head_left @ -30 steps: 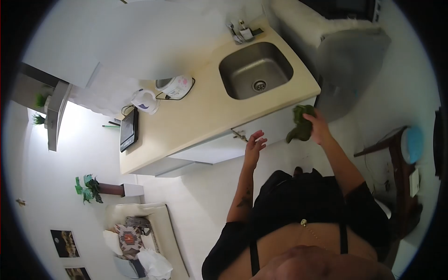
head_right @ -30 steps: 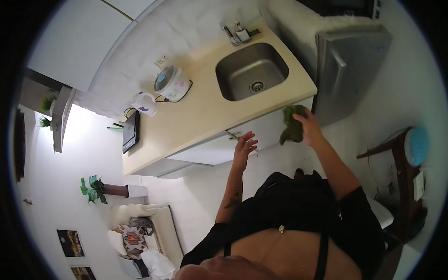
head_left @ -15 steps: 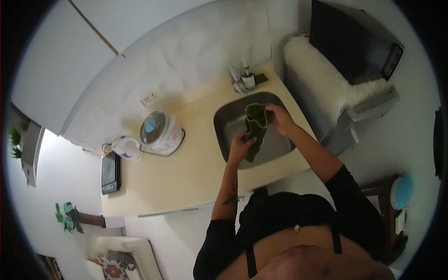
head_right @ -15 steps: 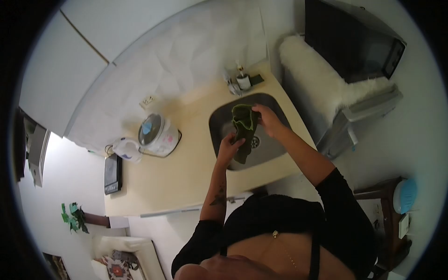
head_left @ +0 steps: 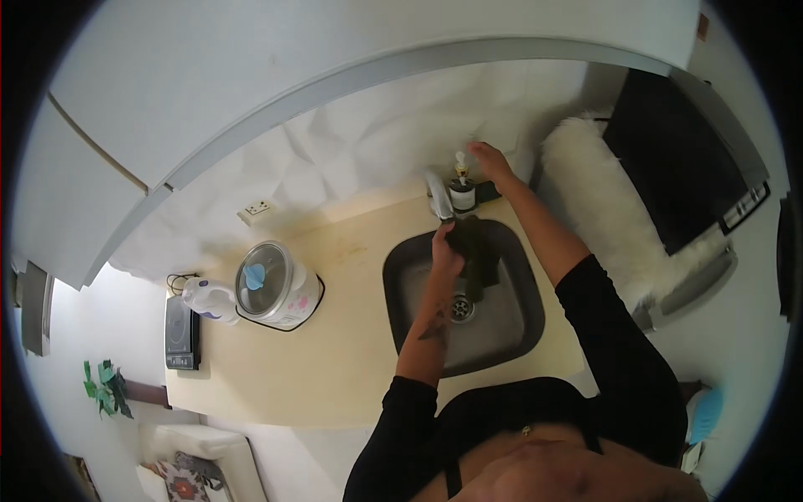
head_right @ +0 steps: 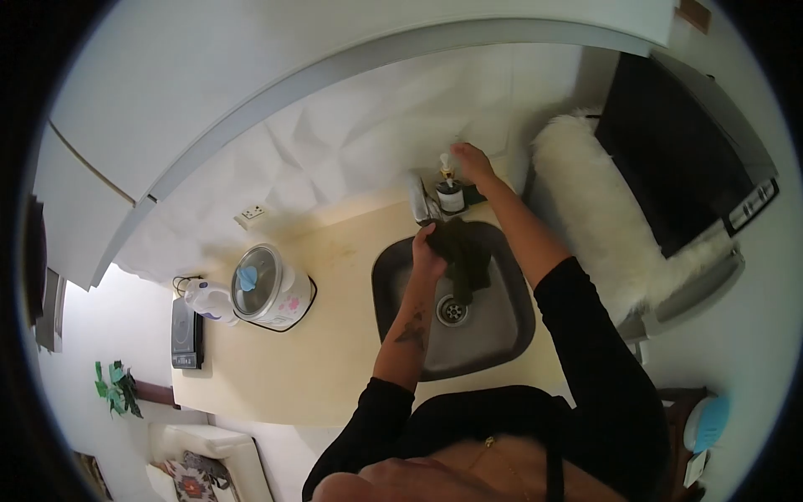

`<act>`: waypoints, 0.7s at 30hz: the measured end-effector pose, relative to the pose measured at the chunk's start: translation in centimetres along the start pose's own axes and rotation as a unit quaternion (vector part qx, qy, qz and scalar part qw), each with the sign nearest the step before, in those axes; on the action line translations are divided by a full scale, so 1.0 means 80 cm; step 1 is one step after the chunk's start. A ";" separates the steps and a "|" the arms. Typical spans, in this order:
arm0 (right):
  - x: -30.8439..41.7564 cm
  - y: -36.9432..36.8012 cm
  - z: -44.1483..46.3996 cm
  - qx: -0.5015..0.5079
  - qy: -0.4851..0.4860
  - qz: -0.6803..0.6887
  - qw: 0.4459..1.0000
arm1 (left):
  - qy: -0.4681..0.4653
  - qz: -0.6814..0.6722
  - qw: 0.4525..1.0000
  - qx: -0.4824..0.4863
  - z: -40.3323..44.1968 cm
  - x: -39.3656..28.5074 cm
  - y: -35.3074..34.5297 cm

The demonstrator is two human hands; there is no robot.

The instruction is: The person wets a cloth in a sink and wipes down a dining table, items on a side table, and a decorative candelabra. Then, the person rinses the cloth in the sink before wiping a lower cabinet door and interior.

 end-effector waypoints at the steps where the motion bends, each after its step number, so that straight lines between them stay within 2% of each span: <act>1: 0.010 -0.007 0.007 0.024 0.013 0.007 1.000 | -0.027 -0.030 0.999 0.035 0.011 -0.001 -0.011; 2: 0.017 -0.013 0.011 0.031 0.012 0.008 0.999 | -0.052 -0.059 0.994 0.070 0.022 -0.002 -0.022; 4: 0.015 -0.020 0.010 0.124 -0.094 -0.103 0.982 | -0.088 -0.065 0.992 0.067 0.051 -0.003 -0.031; 5: 0.014 -0.023 0.006 0.127 -0.098 -0.103 0.982 | -0.120 -0.066 0.988 0.070 0.065 -0.007 -0.034; 7: 0.010 -0.028 0.002 0.093 -0.143 -0.050 0.984 | -0.103 -0.080 0.990 0.053 0.089 -0.013 -0.044; 9: 0.004 -0.028 0.000 0.101 -0.148 -0.015 0.984 | -0.080 -0.095 0.992 0.035 0.102 -0.012 -0.052; 13: -0.005 -0.032 -0.003 0.105 -0.193 0.062 0.974 | -0.073 -0.133 0.987 0.057 0.114 -0.015 -0.055; 17: -0.010 -0.029 -0.001 0.122 -0.177 0.086 0.973 | -0.069 -0.128 0.989 0.041 0.112 -0.020 -0.051; 19: -0.015 -0.030 0.001 0.117 -0.121 0.014 0.986 | -0.076 -0.134 0.988 0.025 0.114 -0.019 -0.047; 21: -0.015 -0.030 0.005 0.114 -0.127 -0.024 0.985 | -0.079 -0.139 0.987 0.008 0.112 -0.016 -0.038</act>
Point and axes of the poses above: each hand's wrist, its own z-axis towards the middle knuckle, its own y-axis out of the back of the hand, x = y × z, the point moved 1 cm from there along z, towards the middle knuckle, and after that the axes turned 14 degrees about -x, right-handed, at the moved point
